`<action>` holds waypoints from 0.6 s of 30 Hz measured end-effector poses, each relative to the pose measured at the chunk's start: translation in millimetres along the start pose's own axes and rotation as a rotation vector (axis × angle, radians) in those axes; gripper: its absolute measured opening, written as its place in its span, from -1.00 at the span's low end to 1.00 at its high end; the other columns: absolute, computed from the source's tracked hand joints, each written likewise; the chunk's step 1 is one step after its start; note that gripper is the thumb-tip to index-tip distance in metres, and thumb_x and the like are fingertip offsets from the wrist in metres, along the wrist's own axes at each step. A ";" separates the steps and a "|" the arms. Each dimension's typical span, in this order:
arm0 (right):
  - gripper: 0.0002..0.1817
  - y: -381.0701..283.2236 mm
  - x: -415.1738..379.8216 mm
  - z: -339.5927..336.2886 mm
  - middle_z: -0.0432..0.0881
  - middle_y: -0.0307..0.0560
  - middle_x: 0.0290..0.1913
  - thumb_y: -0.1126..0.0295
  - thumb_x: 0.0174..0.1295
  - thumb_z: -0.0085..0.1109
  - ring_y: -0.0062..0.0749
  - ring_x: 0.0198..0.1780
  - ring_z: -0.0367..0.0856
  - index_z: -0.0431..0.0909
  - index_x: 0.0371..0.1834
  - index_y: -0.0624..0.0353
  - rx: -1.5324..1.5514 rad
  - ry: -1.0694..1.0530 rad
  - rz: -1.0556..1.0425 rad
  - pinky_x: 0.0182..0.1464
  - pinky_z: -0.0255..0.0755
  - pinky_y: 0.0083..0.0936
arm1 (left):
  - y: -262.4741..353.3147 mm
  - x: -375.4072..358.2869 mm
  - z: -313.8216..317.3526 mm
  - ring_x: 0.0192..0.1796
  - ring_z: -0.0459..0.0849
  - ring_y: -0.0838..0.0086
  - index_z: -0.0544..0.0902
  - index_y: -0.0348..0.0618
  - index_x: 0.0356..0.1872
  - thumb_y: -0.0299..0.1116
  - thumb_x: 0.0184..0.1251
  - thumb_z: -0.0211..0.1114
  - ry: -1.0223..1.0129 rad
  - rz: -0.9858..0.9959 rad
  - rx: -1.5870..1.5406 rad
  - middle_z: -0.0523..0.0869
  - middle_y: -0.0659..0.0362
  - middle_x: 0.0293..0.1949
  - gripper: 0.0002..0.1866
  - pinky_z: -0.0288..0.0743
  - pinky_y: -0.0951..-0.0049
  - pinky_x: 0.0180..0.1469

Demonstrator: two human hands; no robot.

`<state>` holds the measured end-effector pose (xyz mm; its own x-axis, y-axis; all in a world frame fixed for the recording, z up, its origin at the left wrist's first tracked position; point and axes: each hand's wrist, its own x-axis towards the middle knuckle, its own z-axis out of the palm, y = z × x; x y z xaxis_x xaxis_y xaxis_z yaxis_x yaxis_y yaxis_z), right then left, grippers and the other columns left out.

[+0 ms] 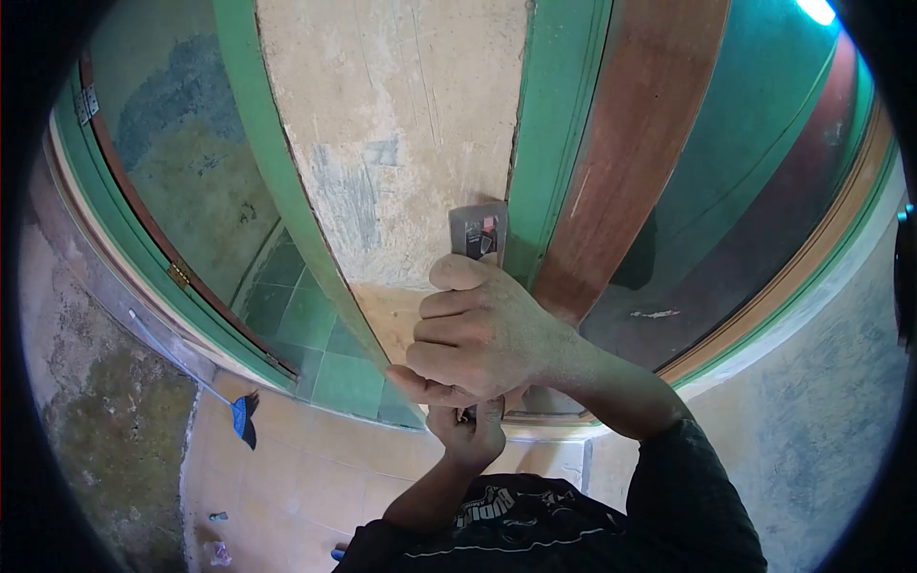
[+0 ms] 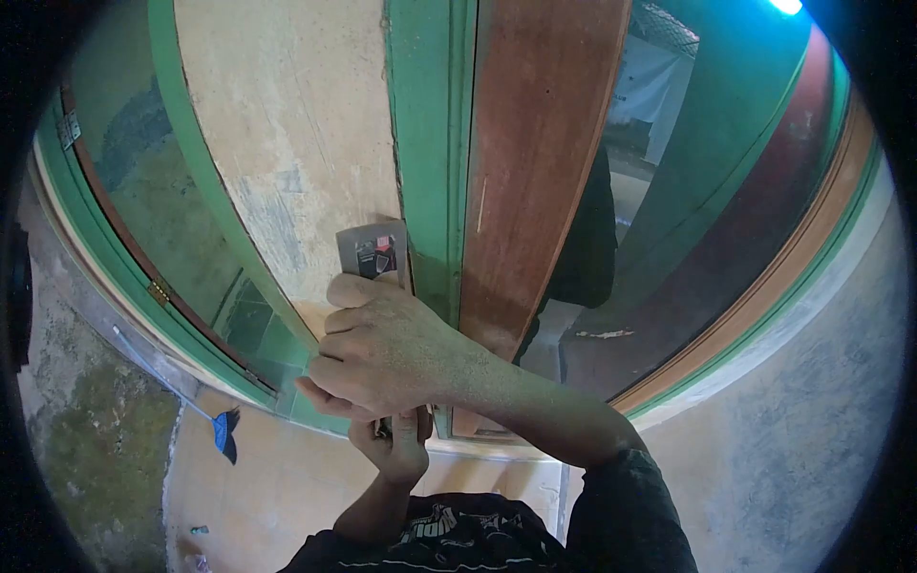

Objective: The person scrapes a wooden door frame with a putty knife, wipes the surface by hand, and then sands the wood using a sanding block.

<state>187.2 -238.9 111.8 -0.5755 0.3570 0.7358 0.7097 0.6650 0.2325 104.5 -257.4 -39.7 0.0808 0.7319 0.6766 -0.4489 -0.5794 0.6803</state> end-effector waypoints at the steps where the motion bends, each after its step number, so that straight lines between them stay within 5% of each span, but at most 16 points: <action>1: -0.60 0.9 0.1 -0.9 0.39 -0.27 -0.83 0.23 0.03 0.25 -0.47 -0.69 0.24 0.37 -0.87 0.04 0.010 -0.025 0.008 -0.39 0.19 -0.51 | -1.1 -1.1 2.8 -0.74 0.37 0.64 0.43 -0.37 -0.28 -0.33 0.43 0.11 0.020 -0.015 -0.047 0.47 0.22 -0.69 -0.76 0.14 0.63 -0.70; 8: -0.62 -3.4 -6.6 2.3 0.39 -0.25 -0.84 0.20 0.09 0.21 -0.47 -0.69 0.24 0.41 -0.83 0.04 0.018 -0.101 -0.024 -0.41 0.20 -0.51 | -2.5 -12.4 5.2 -0.74 0.36 0.64 0.42 -0.36 -0.27 -0.32 0.42 0.12 0.028 0.058 0.224 0.47 0.22 -0.69 -0.76 0.17 0.63 -0.69; 10: -0.60 4.1 -15.1 12.2 0.30 -0.29 -0.84 0.24 0.08 0.24 -0.50 -0.71 0.23 0.33 -0.83 0.01 0.027 -0.099 -0.029 -0.42 0.16 -0.53 | 2.9 -12.6 18.9 -0.73 0.39 0.63 0.42 -0.36 -0.27 -0.30 0.42 0.14 0.062 -0.243 -0.433 0.49 0.21 -0.69 -0.74 0.17 0.62 -0.69; 11: -0.57 5.1 -18.4 16.2 0.20 -0.32 -0.84 0.28 0.06 0.27 -0.53 -0.73 0.22 0.24 -0.83 -0.01 0.047 -0.104 -0.027 -0.43 0.13 -0.54 | 2.9 -11.2 18.1 -0.73 0.39 0.63 0.42 -0.36 -0.27 -0.30 0.42 0.14 0.056 -0.243 -0.427 0.49 0.21 -0.69 -0.74 0.17 0.62 -0.69; 16: -0.56 6.0 -2.9 -7.6 0.17 -0.31 -0.81 0.31 0.00 0.28 -0.52 -0.72 0.20 0.20 -0.84 0.00 0.083 0.002 -0.081 -0.44 0.08 -0.54 | 13.2 0.1 12.1 -0.70 0.44 0.61 0.45 -0.36 -0.30 -0.35 0.41 0.15 -0.005 0.000 0.144 0.52 0.19 -0.67 -0.78 0.21 0.59 -0.68; 18: -0.57 7.0 -2.2 -9.8 0.16 -0.30 -0.80 0.32 -0.02 0.28 -0.52 -0.72 0.19 0.19 -0.84 0.00 0.102 0.046 -0.082 -0.45 0.07 -0.53 | 9.7 -0.7 11.7 -0.68 0.46 0.60 0.45 -0.35 -0.30 -0.38 0.39 0.16 0.028 -0.001 0.146 0.53 0.20 -0.66 -0.80 0.25 0.59 -0.65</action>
<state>197.4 -241.5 118.1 -0.6086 0.2701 0.7461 0.6148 0.7549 0.2283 110.5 -267.7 -30.3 0.0554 0.7410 0.6692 -0.3140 -0.6233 0.7162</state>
